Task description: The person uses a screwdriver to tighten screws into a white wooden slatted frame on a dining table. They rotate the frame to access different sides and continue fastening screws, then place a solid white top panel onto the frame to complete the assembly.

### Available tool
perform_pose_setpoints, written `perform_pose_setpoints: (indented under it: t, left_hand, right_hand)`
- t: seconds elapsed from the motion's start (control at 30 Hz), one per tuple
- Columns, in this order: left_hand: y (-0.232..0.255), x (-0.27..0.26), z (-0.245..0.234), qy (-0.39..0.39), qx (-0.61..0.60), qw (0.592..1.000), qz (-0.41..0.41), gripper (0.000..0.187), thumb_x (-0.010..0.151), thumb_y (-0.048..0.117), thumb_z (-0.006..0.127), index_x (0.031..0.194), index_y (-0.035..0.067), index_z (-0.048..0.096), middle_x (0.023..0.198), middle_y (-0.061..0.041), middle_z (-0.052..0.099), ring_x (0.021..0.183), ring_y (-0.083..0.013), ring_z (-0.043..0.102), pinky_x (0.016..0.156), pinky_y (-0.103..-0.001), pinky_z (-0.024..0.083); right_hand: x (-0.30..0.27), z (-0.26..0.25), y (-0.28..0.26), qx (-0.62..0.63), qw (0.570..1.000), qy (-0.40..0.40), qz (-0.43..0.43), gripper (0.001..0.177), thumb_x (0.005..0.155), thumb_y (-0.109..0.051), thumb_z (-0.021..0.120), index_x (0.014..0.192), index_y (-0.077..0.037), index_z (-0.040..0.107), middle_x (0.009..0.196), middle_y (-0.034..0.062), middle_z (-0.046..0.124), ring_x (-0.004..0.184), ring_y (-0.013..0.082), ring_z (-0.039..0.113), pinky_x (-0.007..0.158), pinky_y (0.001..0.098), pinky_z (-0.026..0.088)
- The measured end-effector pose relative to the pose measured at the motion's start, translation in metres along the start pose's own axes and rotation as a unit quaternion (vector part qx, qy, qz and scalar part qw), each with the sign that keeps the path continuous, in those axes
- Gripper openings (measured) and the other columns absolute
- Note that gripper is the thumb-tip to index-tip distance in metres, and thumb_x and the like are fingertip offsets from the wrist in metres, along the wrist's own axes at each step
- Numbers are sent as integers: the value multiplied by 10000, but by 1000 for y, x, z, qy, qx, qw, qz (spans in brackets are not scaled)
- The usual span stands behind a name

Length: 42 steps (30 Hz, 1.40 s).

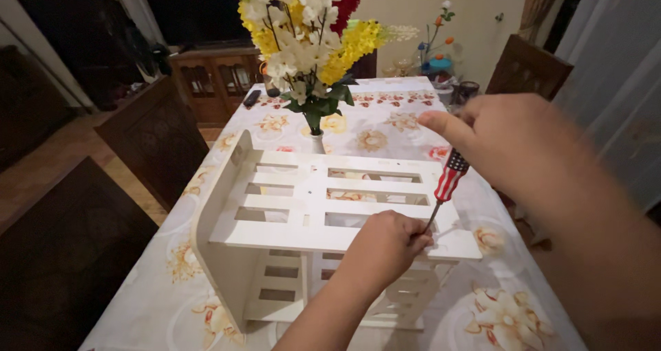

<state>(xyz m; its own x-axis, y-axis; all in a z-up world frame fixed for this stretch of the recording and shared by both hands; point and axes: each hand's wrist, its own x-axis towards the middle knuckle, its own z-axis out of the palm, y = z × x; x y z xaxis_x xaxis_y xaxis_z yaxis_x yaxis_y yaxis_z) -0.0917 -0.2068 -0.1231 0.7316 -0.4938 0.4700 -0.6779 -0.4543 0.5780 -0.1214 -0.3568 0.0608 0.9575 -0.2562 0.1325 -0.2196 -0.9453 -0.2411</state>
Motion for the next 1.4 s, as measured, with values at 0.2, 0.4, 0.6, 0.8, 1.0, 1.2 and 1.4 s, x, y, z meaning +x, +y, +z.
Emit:
perform_pose_setpoints:
  t: [0.2, 0.4, 0.6, 0.8, 1.0, 1.2, 1.4]
  left_hand:
    - [6, -1, -5, -20, -29, 998, -48, 172, 856, 227, 738, 934, 81, 785, 784, -156, 726, 705, -347, 686, 696, -419, 553]
    - [8, -2, -7, -22, -37, 998, -49, 180, 840, 233, 752, 918, 73, 781, 775, -166, 716, 677, -351, 680, 676, -417, 555]
    - [9, -1, -8, -2, -11, 1000, -7, 165, 832, 227, 764, 873, 69, 788, 761, -174, 714, 688, -348, 683, 689, -423, 550]
    - [10, 1, -5, -21, -28, 997, -74, 169, 830, 229, 764, 889, 72, 783, 749, -174, 705, 644, -346, 678, 646, -418, 553]
    - [7, 0, -4, -8, -28, 998, -52, 165, 823, 224, 770, 890, 75, 788, 755, -169, 716, 658, -336, 689, 653, -409, 556]
    - [6, 0, -2, -16, -32, 997, -67, 170, 803, 226, 777, 891, 82, 796, 757, -161, 728, 666, -315, 708, 665, -396, 568]
    - [7, 1, -2, -19, -22, 997, -72, 181, 805, 227, 775, 896, 71, 790, 764, -167, 727, 678, -324, 701, 679, -402, 565]
  right_hand:
    - [-9, 5, -11, -212, 918, 185, -281, 354, 1001, -366, 576, 928, -72, 759, 788, 150, 705, 735, 331, 705, 677, 446, 566]
    - [28, 18, 36, 94, 926, -59, -361, 264, 887, -122, 551, 1058, -86, 748, 1017, 55, 697, 939, 210, 673, 784, 365, 554]
    - [34, 25, 50, 118, 866, -58, -482, 439, 728, -37, 516, 1095, -61, 755, 1085, 101, 675, 1051, 264, 638, 909, 375, 537]
    - [9, 2, 18, -66, 973, 86, -204, 582, 917, -561, 656, 1163, -37, 710, 1043, 213, 708, 979, 379, 671, 848, 469, 535]
    - [-18, -19, -19, -78, 986, 43, -141, 355, 875, -387, 703, 1058, -86, 750, 791, 174, 701, 747, 377, 702, 709, 479, 555]
    - [-1, -3, 2, -31, 988, -140, -65, 375, 773, 135, 563, 975, -94, 782, 865, 101, 731, 759, 252, 672, 643, 407, 520]
    - [23, 27, 32, 92, 935, 11, -343, 340, 646, 97, 543, 869, -58, 749, 905, 85, 717, 856, 262, 682, 728, 373, 544]
